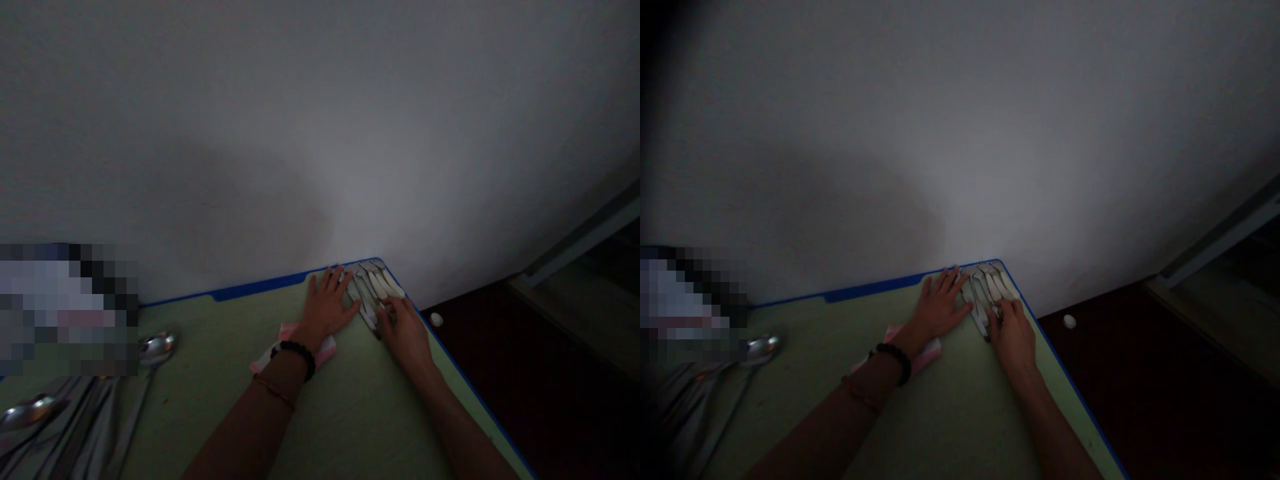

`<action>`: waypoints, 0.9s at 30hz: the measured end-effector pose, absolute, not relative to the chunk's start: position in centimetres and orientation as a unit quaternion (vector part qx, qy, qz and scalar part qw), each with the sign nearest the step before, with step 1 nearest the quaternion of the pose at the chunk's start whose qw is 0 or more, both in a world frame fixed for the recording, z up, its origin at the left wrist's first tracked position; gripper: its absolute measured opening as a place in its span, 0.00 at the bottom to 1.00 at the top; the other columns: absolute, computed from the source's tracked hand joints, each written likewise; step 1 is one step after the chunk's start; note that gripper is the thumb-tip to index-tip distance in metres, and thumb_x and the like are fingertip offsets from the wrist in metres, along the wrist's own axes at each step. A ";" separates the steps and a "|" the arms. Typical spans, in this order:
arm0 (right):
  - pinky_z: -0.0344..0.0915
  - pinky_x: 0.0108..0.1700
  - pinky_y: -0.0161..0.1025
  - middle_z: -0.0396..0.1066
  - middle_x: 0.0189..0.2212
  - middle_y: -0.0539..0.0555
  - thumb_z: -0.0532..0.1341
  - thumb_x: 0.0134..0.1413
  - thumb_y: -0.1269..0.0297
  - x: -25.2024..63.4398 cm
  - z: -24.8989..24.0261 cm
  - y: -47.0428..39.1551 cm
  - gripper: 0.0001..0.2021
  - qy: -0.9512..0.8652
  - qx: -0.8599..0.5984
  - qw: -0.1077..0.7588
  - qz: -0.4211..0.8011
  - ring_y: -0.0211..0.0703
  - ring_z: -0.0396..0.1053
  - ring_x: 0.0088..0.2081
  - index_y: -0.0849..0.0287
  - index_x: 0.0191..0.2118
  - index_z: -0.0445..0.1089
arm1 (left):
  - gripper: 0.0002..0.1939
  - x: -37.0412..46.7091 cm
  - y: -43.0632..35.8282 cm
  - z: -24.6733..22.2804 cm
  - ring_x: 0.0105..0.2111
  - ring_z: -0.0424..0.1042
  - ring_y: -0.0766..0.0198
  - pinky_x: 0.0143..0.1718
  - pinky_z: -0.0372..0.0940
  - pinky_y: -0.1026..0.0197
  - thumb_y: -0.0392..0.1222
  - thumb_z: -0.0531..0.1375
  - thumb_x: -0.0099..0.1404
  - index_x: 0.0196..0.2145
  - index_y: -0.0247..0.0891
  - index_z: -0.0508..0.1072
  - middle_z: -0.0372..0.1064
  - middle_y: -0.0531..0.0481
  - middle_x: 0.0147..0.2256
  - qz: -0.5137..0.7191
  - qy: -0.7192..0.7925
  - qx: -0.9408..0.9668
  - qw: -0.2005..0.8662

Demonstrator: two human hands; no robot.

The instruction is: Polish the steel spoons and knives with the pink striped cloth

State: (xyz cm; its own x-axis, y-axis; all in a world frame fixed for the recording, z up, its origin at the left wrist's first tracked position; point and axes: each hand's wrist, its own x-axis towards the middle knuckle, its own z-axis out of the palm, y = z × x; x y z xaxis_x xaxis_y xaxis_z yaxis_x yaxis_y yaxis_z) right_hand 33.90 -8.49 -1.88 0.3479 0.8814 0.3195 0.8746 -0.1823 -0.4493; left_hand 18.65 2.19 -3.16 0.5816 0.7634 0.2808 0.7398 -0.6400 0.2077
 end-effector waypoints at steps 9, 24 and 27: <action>0.60 0.42 0.37 0.69 0.38 0.55 0.53 0.54 0.66 34.2 -2.4 -8.1 0.12 -0.578 -0.765 0.282 0.033 0.42 0.68 0.37 0.57 0.43 0.68 | 0.29 18.5 3.1 -2.6 0.63 0.37 0.54 0.61 0.35 0.46 0.58 0.46 0.64 0.60 0.46 0.53 0.44 0.52 0.63 0.171 0.359 0.917 0.035; 0.61 0.40 0.37 0.68 0.36 0.56 0.54 0.53 0.65 34.4 -2.7 -7.6 0.10 -0.583 -0.769 0.263 0.016 0.42 0.68 0.34 0.57 0.39 0.70 | 0.27 18.2 2.7 -2.0 0.60 0.46 0.53 0.60 0.42 0.48 0.56 0.50 0.62 0.54 0.41 0.59 0.52 0.45 0.59 0.189 0.365 0.911 0.031; 0.61 0.40 0.37 0.69 0.36 0.56 0.53 0.54 0.65 34.3 -2.6 -7.5 0.10 -0.582 -0.770 0.261 0.016 0.42 0.69 0.34 0.57 0.39 0.70 | 0.32 18.2 2.8 -2.3 0.61 0.45 0.52 0.60 0.42 0.49 0.58 0.50 0.61 0.58 0.39 0.54 0.50 0.42 0.59 0.200 0.383 0.901 0.030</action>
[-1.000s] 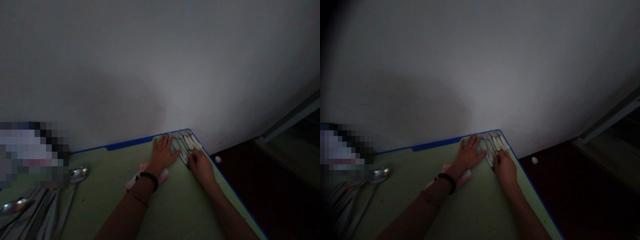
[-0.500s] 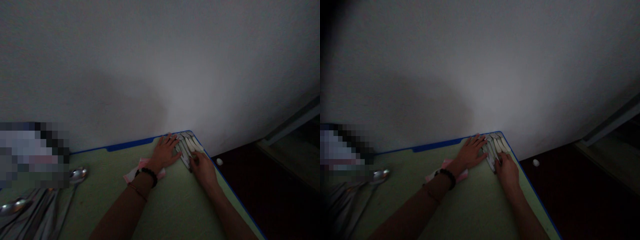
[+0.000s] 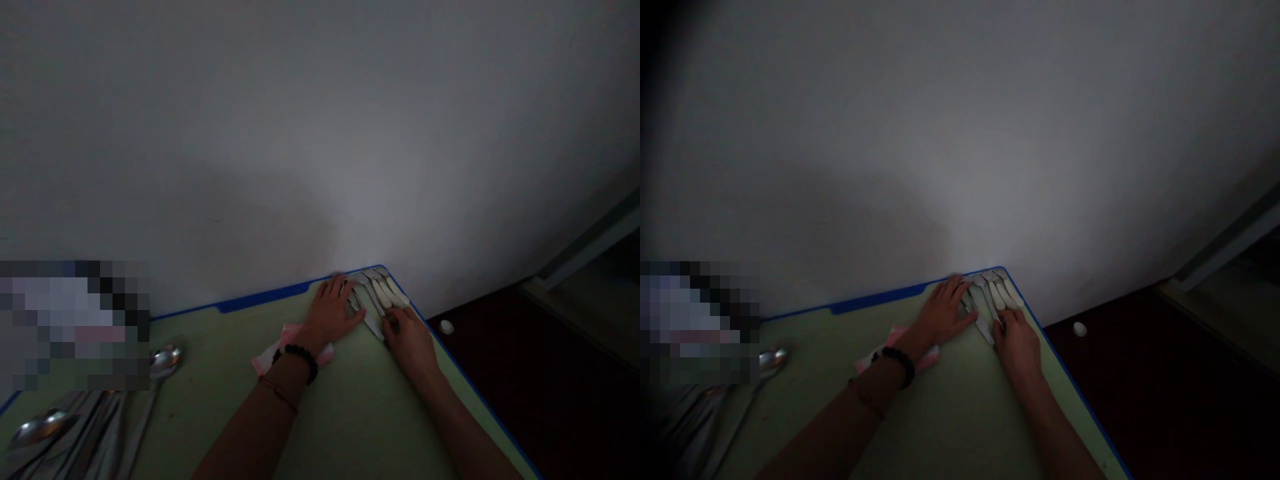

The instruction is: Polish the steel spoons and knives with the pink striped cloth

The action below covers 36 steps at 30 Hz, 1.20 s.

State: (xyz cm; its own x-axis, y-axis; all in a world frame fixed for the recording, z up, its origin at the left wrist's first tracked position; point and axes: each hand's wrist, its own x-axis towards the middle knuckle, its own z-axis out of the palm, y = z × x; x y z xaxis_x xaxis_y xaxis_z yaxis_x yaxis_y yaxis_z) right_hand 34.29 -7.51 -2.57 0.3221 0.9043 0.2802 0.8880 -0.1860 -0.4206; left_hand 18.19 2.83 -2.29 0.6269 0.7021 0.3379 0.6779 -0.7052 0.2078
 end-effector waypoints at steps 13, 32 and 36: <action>0.59 0.43 0.37 0.69 0.38 0.57 0.52 0.55 0.65 34.2 -2.5 -7.6 0.11 -0.575 -0.779 0.248 0.011 0.44 0.68 0.39 0.58 0.41 0.69 | 0.38 17.3 3.9 -3.3 0.60 0.47 0.52 0.60 0.43 0.52 0.53 0.53 0.59 0.60 0.30 0.46 0.49 0.37 0.60 0.194 0.382 0.903 0.034; 0.59 0.43 0.36 0.68 0.39 0.56 0.53 0.56 0.62 34.0 -2.0 -7.6 0.11 -0.570 -0.786 0.236 0.027 0.42 0.68 0.38 0.57 0.42 0.68 | 0.28 17.5 5.2 -2.4 0.62 0.44 0.56 0.60 0.43 0.50 0.55 0.46 0.65 0.60 0.46 0.51 0.47 0.51 0.62 0.173 0.313 0.934 0.018; 0.60 0.41 0.36 0.68 0.39 0.56 0.53 0.56 0.62 34.0 -2.1 -7.5 0.11 -0.563 -0.792 0.233 0.031 0.41 0.69 0.37 0.57 0.42 0.68 | 0.28 17.5 5.3 -2.4 0.62 0.44 0.56 0.60 0.43 0.49 0.54 0.47 0.65 0.60 0.46 0.52 0.49 0.50 0.61 0.176 0.312 0.933 0.015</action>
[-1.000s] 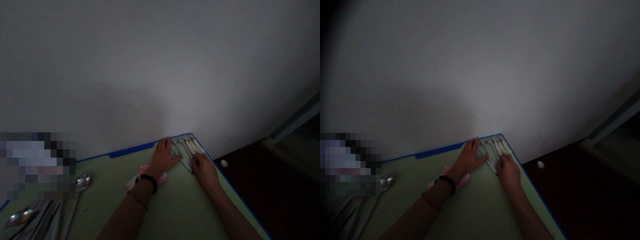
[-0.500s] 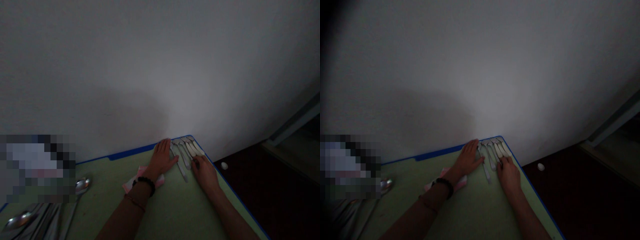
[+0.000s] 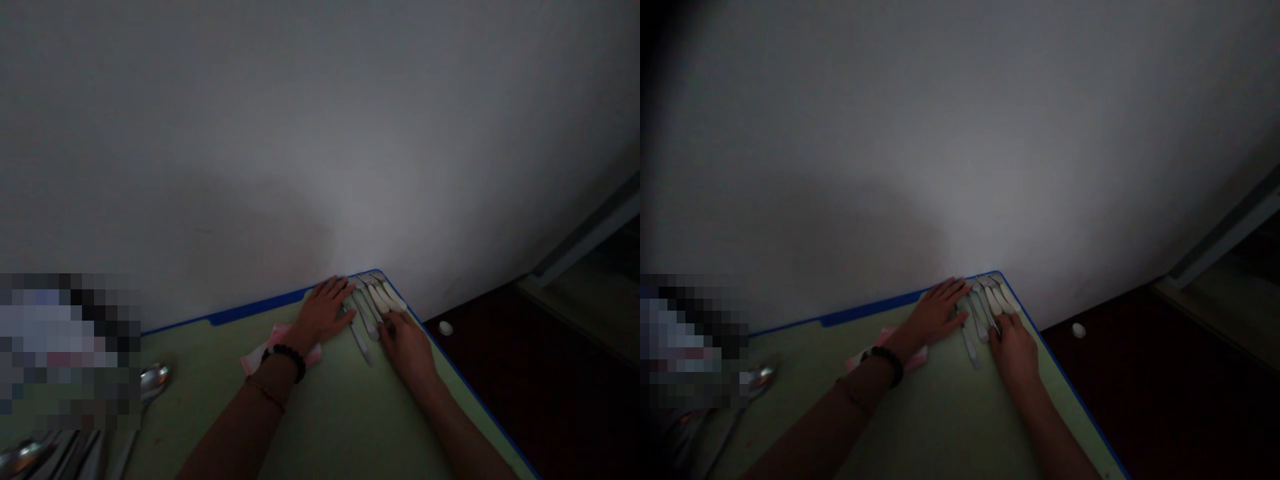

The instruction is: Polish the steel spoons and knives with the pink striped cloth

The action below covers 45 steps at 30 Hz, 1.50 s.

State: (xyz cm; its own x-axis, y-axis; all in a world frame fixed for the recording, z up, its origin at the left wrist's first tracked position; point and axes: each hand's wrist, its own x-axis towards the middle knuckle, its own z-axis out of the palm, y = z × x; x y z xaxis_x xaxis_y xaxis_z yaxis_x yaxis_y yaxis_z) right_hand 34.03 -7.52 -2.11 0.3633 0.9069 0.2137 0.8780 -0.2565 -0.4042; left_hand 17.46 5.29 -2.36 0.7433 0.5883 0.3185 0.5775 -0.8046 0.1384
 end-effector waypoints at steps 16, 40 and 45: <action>0.60 0.43 0.36 0.69 0.40 0.55 0.52 0.57 0.63 34.0 -2.0 -7.5 0.12 -0.573 -0.789 0.221 0.014 0.41 0.69 0.39 0.54 0.43 0.70 | 0.23 17.3 4.8 -2.2 0.57 0.53 0.55 0.59 0.46 0.50 0.49 0.52 0.63 0.55 0.42 0.60 0.57 0.46 0.56 0.200 0.329 0.923 0.015; 0.59 0.37 0.34 0.69 0.38 0.53 0.50 0.59 0.58 33.5 -1.0 -8.0 0.15 -0.594 -0.789 0.160 0.009 0.39 0.69 0.35 0.48 0.48 0.68 | 0.28 17.6 5.2 -2.7 0.61 0.45 0.56 0.60 0.41 0.50 0.51 0.48 0.65 0.61 0.44 0.51 0.48 0.49 0.62 0.174 0.308 0.935 0.027; 0.59 0.38 0.35 0.69 0.39 0.54 0.50 0.59 0.58 33.5 -1.1 -8.0 0.14 -0.588 -0.792 0.166 0.012 0.40 0.69 0.37 0.49 0.47 0.69 | 0.27 17.6 5.0 -2.5 0.61 0.46 0.57 0.60 0.41 0.50 0.51 0.48 0.64 0.60 0.43 0.52 0.49 0.49 0.61 0.178 0.318 0.931 0.015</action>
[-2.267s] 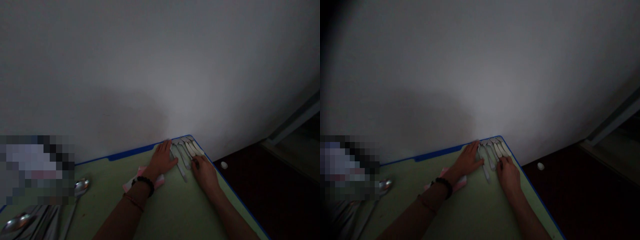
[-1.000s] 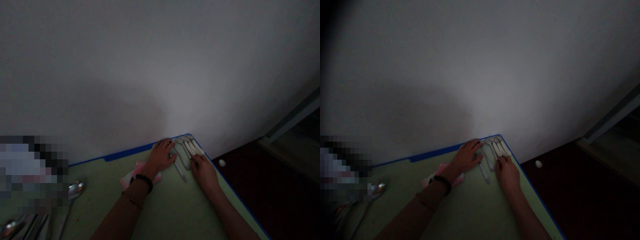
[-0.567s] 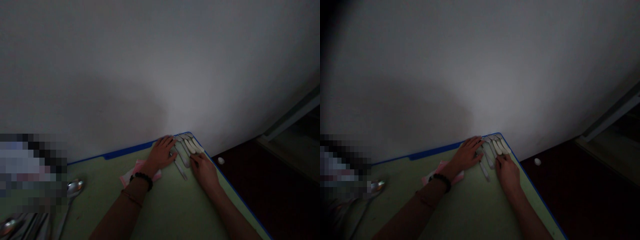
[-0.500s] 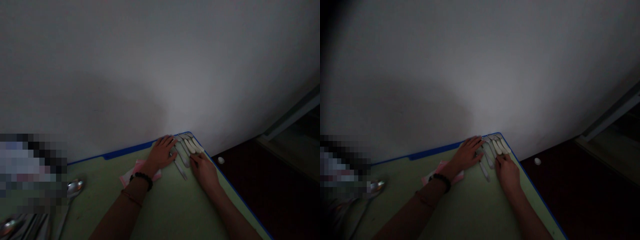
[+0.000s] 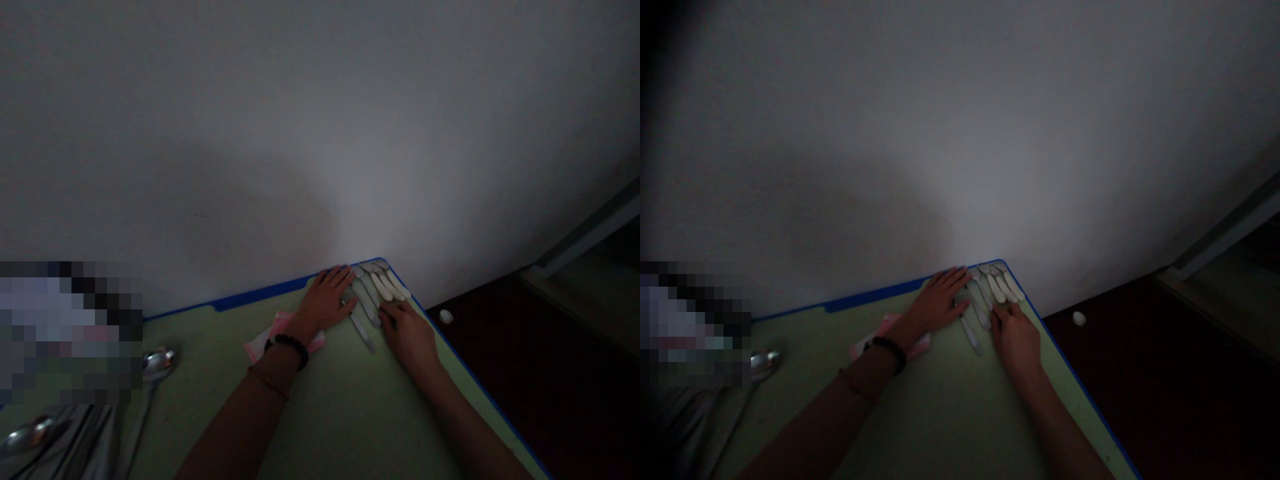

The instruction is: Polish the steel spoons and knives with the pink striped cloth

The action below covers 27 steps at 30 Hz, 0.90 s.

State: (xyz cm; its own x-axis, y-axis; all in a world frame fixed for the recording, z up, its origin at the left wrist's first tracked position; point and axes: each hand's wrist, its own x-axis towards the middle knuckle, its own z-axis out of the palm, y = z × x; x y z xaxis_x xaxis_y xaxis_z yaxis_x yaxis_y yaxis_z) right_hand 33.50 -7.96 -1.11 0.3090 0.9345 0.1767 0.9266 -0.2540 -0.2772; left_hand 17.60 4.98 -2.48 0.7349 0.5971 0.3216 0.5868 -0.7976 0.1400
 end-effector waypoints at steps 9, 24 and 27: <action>0.60 0.40 0.36 0.68 0.44 0.55 0.49 0.59 0.59 33.4 -1.0 -8.0 0.16 -0.576 -0.795 0.187 0.014 0.42 0.68 0.41 0.53 0.49 0.66 | 0.22 17.7 4.4 -1.7 0.56 0.54 0.53 0.57 0.48 0.48 0.48 0.45 0.67 0.55 0.37 0.58 0.57 0.40 0.55 0.205 0.369 0.907 -0.010; 0.59 0.39 0.36 0.67 0.46 0.54 0.50 0.58 0.60 33.4 -0.8 -8.0 0.16 -0.576 -0.799 0.173 0.020 0.41 0.68 0.40 0.52 0.51 0.63 | 0.25 17.8 3.7 -2.5 0.48 0.59 0.46 0.47 0.57 0.45 0.53 0.42 0.67 0.50 0.31 0.61 0.60 0.34 0.48 0.216 0.482 0.848 -0.035; 0.59 0.38 0.36 0.67 0.46 0.54 0.51 0.58 0.61 33.4 -0.7 -8.0 0.16 -0.576 -0.801 0.163 0.021 0.41 0.68 0.41 0.50 0.51 0.64 | 0.20 17.8 4.0 -2.8 0.47 0.60 0.50 0.47 0.57 0.48 0.51 0.43 0.67 0.45 0.34 0.64 0.62 0.38 0.45 0.210 0.474 0.855 -0.029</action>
